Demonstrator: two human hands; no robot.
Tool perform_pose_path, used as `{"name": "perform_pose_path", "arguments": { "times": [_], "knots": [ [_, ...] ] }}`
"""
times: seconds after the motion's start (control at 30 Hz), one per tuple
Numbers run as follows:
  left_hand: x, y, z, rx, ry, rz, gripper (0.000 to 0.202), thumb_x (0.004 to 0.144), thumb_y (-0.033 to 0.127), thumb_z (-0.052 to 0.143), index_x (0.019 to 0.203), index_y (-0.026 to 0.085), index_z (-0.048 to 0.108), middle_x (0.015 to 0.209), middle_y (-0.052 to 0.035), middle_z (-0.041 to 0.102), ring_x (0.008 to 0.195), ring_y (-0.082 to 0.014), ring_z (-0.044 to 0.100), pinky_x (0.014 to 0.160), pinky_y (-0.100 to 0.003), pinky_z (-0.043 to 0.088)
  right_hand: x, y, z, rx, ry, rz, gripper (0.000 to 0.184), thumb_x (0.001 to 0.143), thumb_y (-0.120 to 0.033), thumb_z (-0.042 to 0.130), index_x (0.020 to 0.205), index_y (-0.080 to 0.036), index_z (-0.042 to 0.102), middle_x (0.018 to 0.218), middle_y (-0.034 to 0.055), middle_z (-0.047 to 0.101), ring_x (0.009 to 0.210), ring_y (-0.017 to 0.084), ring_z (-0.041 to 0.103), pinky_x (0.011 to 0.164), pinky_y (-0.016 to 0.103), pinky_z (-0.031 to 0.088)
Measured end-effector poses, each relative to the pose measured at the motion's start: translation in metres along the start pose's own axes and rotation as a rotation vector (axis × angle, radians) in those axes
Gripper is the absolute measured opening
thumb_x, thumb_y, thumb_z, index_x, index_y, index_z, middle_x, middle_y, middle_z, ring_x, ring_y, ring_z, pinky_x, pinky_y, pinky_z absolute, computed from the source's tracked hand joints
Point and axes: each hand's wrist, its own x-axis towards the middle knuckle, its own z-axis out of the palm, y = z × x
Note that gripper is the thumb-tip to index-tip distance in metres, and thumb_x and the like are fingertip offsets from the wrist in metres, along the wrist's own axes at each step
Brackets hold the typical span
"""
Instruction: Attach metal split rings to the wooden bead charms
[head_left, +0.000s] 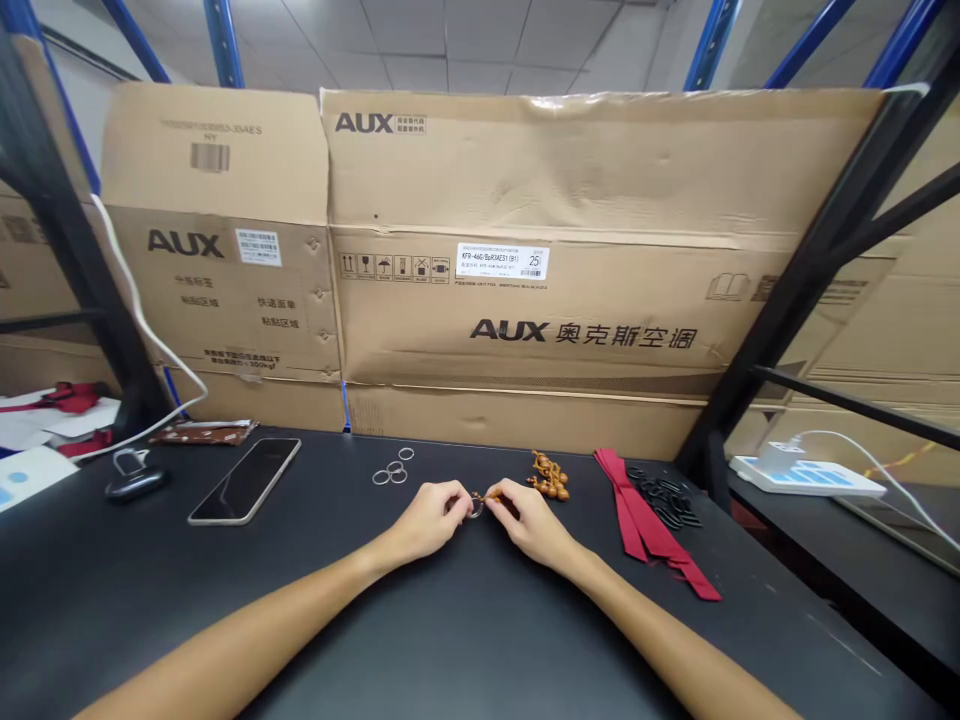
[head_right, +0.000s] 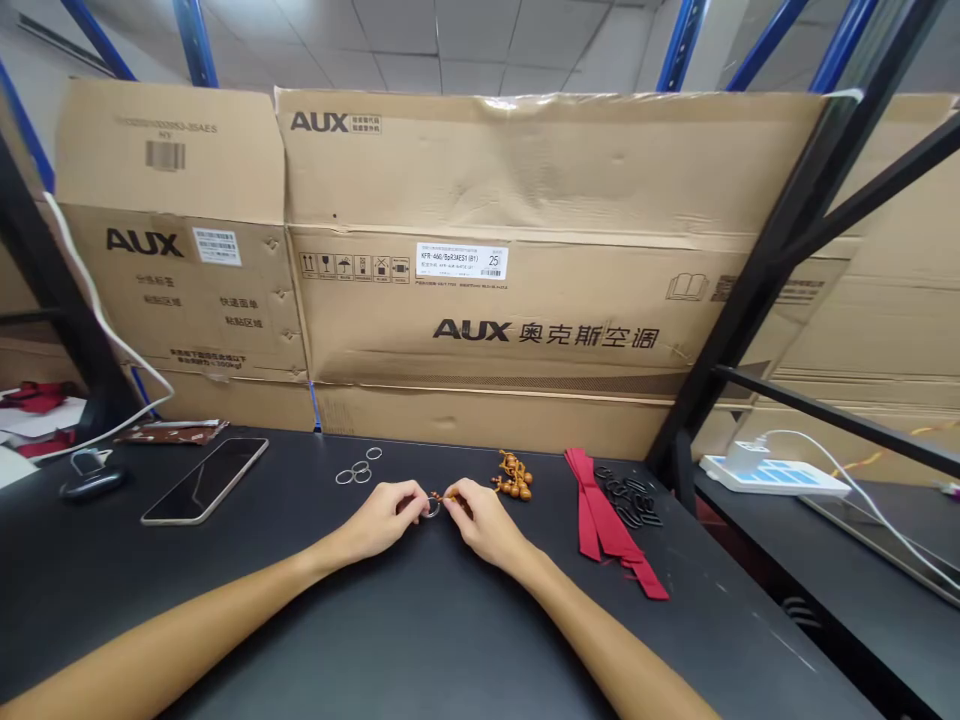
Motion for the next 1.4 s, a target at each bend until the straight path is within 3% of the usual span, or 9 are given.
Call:
{"name": "perform_pose_path", "arguments": {
  "times": [0.17,0.57,0.87,1.13,1.4],
  "knots": [
    [-0.0002,-0.0028,0.0025,-0.001,0.029,0.002,0.026,0.088,0.027,0.044,0.074,0.016,0.063,0.069,0.0000,0.065,0.060,-0.0123,0.056,0.060,-0.022,0.041,-0.0017,0.0015,0.0023,0.024,0.004,-0.046,0.015,0.093,-0.028,0.048,0.094,-0.021,0.061,0.086,0.0040,0.065,0.077,0.017,0.061,0.073,0.030,0.049],
    [-0.0002,-0.0033,0.0049,0.037,0.062,0.007,0.026,0.086,0.027,0.046,0.072,0.015,0.065,0.067,-0.0008,0.066,0.059,-0.0125,0.054,0.059,-0.021,0.040,-0.0035,0.0015,0.0084,-0.063,0.044,-0.188,0.016,0.093,-0.026,0.049,0.097,-0.020,0.063,0.085,0.0058,0.063,0.081,0.018,0.059,0.072,0.030,0.051],
    [0.0004,0.0000,0.0010,-0.066,-0.042,-0.062,0.025,0.082,0.030,0.052,0.074,0.013,0.068,0.065,-0.0009,0.065,0.058,-0.0120,0.053,0.056,-0.021,0.039,-0.0038,0.0012,0.0082,-0.115,0.026,-0.212,0.016,0.092,-0.021,0.050,0.099,-0.021,0.064,0.089,0.0072,0.063,0.084,0.019,0.059,0.075,0.033,0.052],
    [0.0021,-0.0027,0.0007,-0.104,-0.046,-0.094,0.027,0.082,0.034,0.053,0.073,0.013,0.067,0.065,-0.0013,0.063,0.058,-0.0124,0.052,0.057,-0.022,0.039,-0.0039,0.0068,0.0092,-0.151,0.072,-0.216,0.018,0.091,-0.028,0.053,0.103,-0.020,0.064,0.086,0.0073,0.063,0.080,0.019,0.060,0.071,0.032,0.052],
    [0.0020,-0.0041,0.0010,-0.110,-0.032,-0.083,0.026,0.082,0.032,0.053,0.070,0.013,0.066,0.061,0.0003,0.061,0.057,-0.0113,0.050,0.055,-0.021,0.037,-0.0042,0.0030,0.0059,-0.224,0.010,-0.264,0.021,0.093,-0.029,0.051,0.106,-0.018,0.063,0.084,0.0075,0.061,0.077,0.019,0.059,0.070,0.032,0.051]
  ]
}}
